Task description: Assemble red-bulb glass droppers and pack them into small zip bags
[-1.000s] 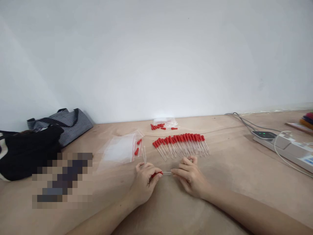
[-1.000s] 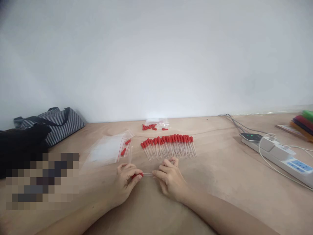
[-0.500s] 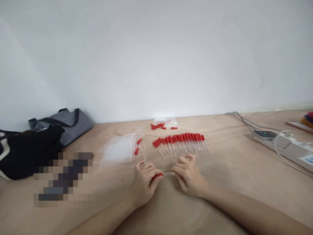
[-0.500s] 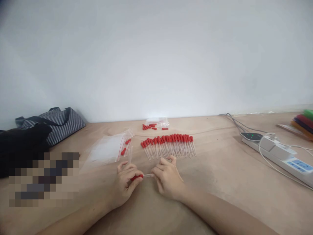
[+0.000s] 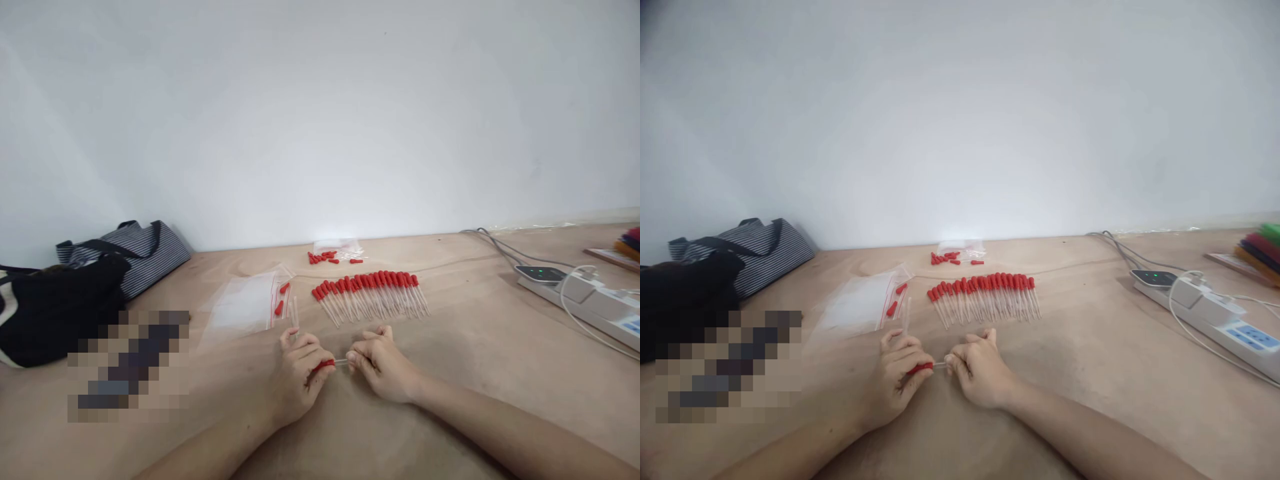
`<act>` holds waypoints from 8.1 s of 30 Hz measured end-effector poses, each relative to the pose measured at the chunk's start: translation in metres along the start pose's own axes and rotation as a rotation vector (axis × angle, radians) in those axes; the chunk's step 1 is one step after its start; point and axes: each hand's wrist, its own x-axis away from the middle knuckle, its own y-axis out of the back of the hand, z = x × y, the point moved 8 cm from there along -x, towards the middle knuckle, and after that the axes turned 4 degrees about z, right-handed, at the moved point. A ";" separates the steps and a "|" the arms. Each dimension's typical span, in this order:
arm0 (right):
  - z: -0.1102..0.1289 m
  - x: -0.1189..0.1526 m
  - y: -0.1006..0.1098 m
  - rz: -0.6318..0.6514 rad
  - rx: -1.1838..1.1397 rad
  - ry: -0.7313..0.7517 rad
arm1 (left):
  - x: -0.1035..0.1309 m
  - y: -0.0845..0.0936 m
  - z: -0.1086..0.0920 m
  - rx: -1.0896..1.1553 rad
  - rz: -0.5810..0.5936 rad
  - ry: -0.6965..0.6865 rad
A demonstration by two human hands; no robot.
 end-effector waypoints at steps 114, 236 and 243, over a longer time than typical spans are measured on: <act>0.010 0.005 0.003 -0.137 0.243 0.255 | -0.003 -0.016 0.002 0.032 0.078 0.055; 0.021 0.014 0.018 -0.419 0.418 0.489 | -0.005 -0.009 0.032 0.129 0.085 0.243; 0.014 0.005 0.015 -0.329 0.235 0.286 | -0.005 -0.004 0.020 0.092 0.026 0.120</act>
